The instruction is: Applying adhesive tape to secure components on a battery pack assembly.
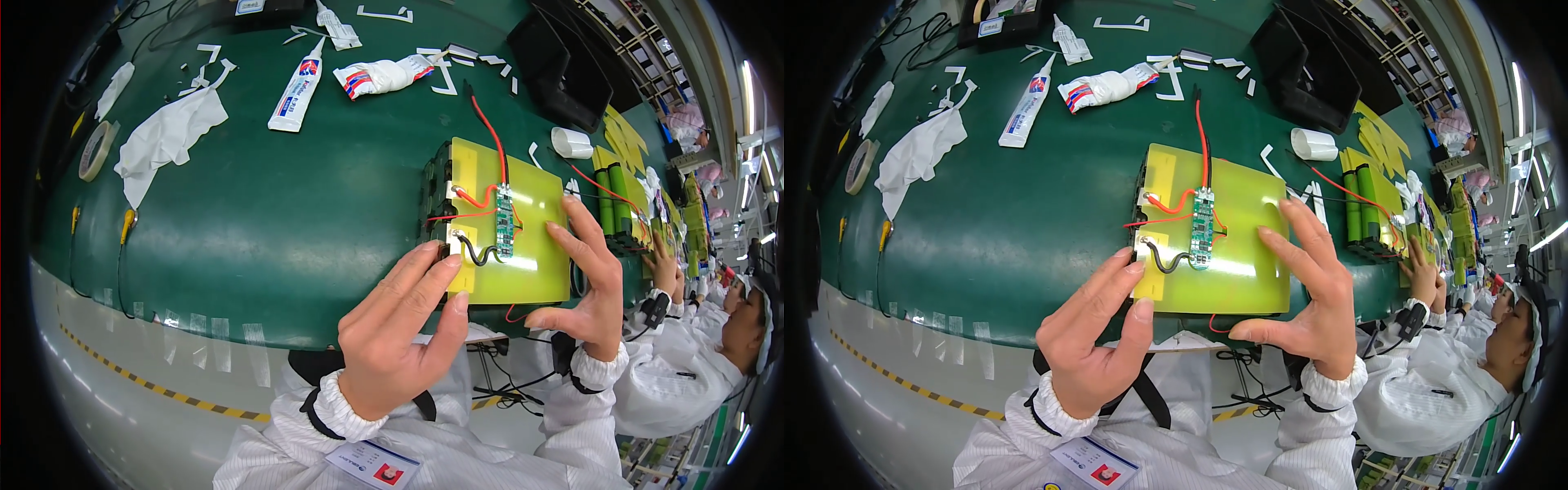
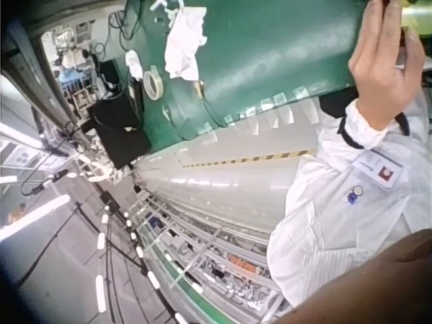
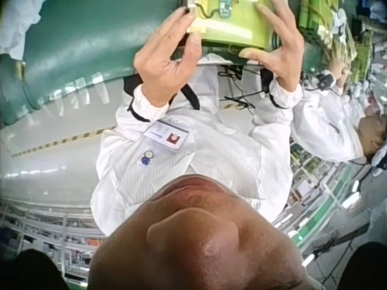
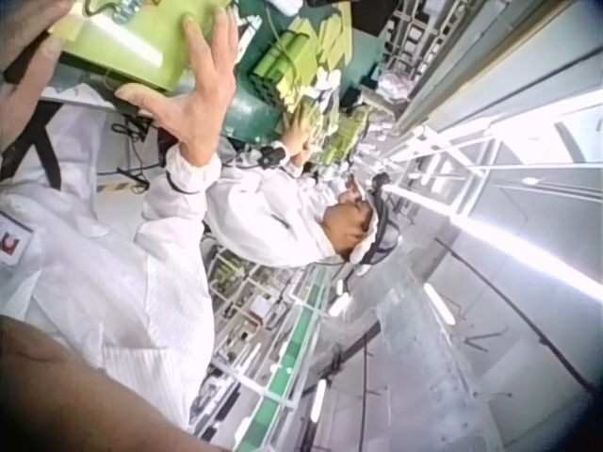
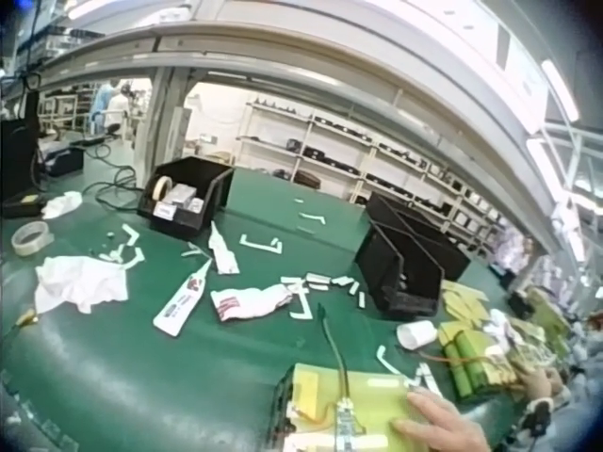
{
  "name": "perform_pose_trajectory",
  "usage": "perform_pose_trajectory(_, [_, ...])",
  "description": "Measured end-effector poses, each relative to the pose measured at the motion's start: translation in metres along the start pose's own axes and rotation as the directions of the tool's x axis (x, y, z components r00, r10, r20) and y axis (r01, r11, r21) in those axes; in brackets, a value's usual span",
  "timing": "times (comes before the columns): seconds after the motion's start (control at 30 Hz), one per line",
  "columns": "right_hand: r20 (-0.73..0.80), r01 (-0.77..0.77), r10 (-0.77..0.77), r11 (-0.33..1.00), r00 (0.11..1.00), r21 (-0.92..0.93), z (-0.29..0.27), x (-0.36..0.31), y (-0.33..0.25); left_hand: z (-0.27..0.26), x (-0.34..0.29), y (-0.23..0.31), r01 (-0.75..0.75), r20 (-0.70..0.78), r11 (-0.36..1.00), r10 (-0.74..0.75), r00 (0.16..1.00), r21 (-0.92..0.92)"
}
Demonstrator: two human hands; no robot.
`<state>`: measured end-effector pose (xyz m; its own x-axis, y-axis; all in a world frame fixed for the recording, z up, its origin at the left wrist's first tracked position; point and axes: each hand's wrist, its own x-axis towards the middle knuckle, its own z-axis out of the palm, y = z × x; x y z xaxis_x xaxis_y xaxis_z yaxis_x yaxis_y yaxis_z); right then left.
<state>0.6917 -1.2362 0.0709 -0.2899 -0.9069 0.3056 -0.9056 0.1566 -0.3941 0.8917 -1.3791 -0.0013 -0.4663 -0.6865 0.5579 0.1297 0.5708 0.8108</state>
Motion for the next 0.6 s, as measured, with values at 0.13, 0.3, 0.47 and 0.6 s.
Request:
perform_pose_trajectory(0.13, [0.115,0.022,-0.025,0.999,0.993,0.025,-0.003,0.017,-0.010,0.002,0.000,0.000,-0.008,-0.013,1.000,0.008,1.000,0.006])
perform_pose_trajectory(0.3, [0.112,-0.035,0.043,0.997,0.993,-0.069,0.017,0.038,-0.032,0.001,0.000,-0.001,0.020,0.015,1.000,-0.019,1.000,-0.021])
perform_pose_trajectory(0.47, [0.072,-0.032,0.039,0.994,0.997,-0.103,0.026,0.034,-0.030,-0.001,0.003,-0.004,0.061,0.045,0.997,-0.059,0.997,-0.051])
perform_pose_trajectory(0.6, [0.058,0.001,0.004,0.996,0.998,-0.091,0.027,0.036,-0.029,-0.002,0.001,-0.007,0.119,0.067,0.979,-0.110,0.992,-0.163])
